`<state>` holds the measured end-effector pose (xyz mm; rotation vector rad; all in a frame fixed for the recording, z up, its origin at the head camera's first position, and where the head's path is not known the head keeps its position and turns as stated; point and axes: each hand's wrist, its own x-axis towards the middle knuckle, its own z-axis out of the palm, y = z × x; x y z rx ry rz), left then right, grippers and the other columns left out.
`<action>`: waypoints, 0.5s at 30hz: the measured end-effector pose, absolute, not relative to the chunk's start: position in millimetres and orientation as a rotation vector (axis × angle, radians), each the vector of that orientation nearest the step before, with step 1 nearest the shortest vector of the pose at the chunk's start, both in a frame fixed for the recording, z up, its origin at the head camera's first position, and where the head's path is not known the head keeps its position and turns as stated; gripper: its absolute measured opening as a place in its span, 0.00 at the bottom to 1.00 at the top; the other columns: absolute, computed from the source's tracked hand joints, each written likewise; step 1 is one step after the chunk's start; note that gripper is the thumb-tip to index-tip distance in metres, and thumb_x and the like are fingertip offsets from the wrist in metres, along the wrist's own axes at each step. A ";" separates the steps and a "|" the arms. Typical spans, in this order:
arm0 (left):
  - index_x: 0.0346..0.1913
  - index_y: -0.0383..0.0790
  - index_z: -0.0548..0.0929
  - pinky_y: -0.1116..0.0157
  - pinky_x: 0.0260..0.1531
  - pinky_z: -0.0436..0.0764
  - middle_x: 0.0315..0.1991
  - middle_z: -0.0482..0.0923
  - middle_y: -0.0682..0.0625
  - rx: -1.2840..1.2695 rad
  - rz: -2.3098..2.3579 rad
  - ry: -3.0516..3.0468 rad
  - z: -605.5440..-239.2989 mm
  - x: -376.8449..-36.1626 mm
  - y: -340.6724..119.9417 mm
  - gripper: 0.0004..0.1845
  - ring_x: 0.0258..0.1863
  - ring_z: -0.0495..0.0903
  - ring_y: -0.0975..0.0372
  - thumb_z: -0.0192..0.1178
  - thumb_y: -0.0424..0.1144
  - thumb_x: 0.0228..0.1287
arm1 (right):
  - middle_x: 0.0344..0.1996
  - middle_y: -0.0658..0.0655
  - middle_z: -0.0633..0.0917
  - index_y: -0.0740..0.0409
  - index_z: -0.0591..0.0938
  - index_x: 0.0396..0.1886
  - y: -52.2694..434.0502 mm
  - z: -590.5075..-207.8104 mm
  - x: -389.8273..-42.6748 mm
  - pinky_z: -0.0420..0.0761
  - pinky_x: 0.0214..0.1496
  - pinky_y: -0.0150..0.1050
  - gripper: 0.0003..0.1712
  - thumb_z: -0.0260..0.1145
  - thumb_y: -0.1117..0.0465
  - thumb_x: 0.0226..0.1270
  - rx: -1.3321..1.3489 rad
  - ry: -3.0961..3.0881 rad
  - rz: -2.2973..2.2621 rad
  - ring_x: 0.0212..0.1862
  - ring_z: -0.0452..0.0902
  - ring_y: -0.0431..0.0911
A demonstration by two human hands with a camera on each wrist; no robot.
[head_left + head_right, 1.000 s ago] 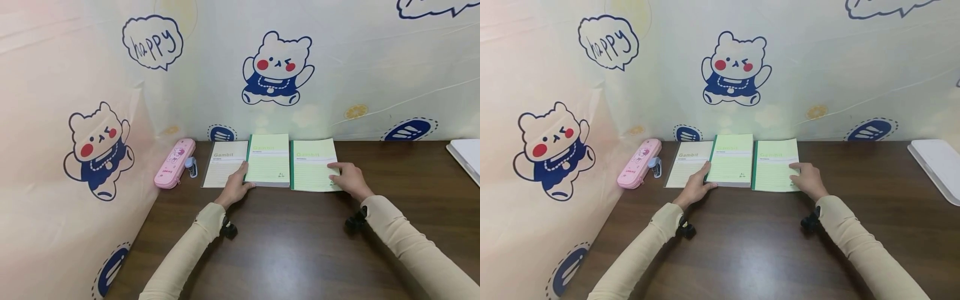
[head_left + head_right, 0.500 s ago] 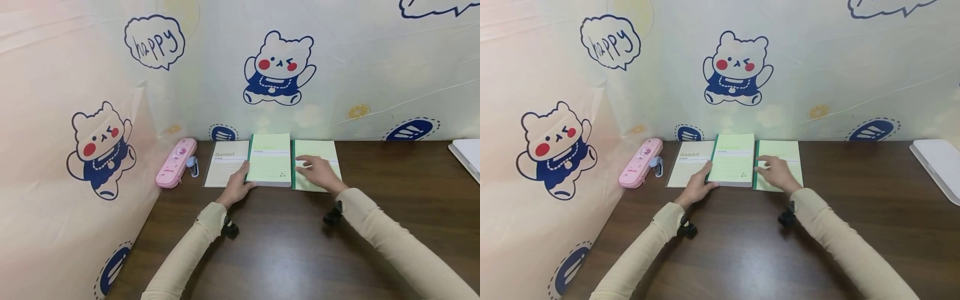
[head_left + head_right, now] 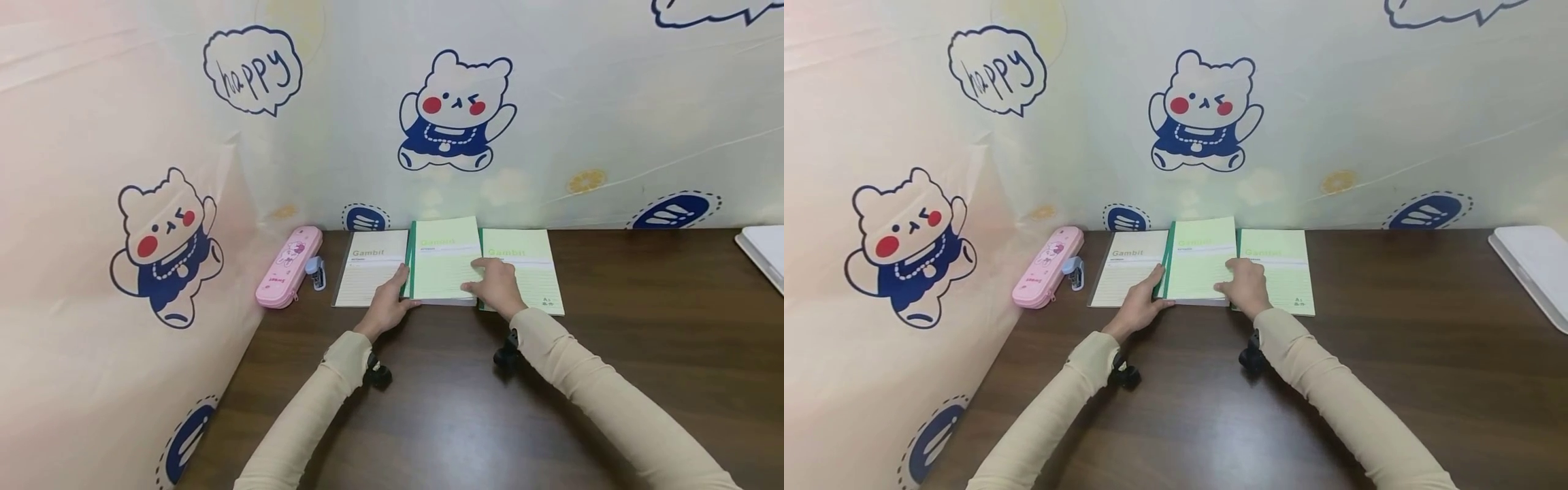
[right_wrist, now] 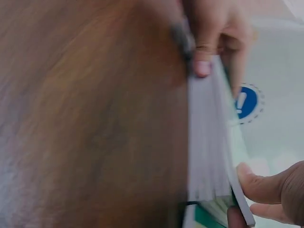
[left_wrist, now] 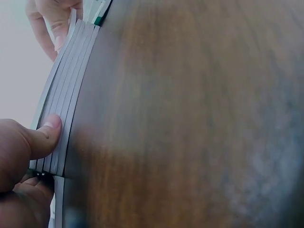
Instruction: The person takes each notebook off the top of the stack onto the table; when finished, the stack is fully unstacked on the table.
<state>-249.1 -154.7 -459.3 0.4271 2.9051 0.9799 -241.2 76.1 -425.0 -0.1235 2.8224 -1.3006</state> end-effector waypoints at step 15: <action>0.69 0.37 0.52 0.63 0.64 0.56 0.70 0.46 0.45 0.440 0.970 2.888 -465.2 -250.3 -147.0 0.41 0.69 0.47 0.60 0.62 0.40 0.57 | 0.61 0.67 0.59 0.64 0.69 0.60 137.3 -412.2 -238.8 0.82 0.35 0.44 0.28 0.59 0.73 0.58 0.026 2.254 -1.959 0.40 0.72 0.49</action>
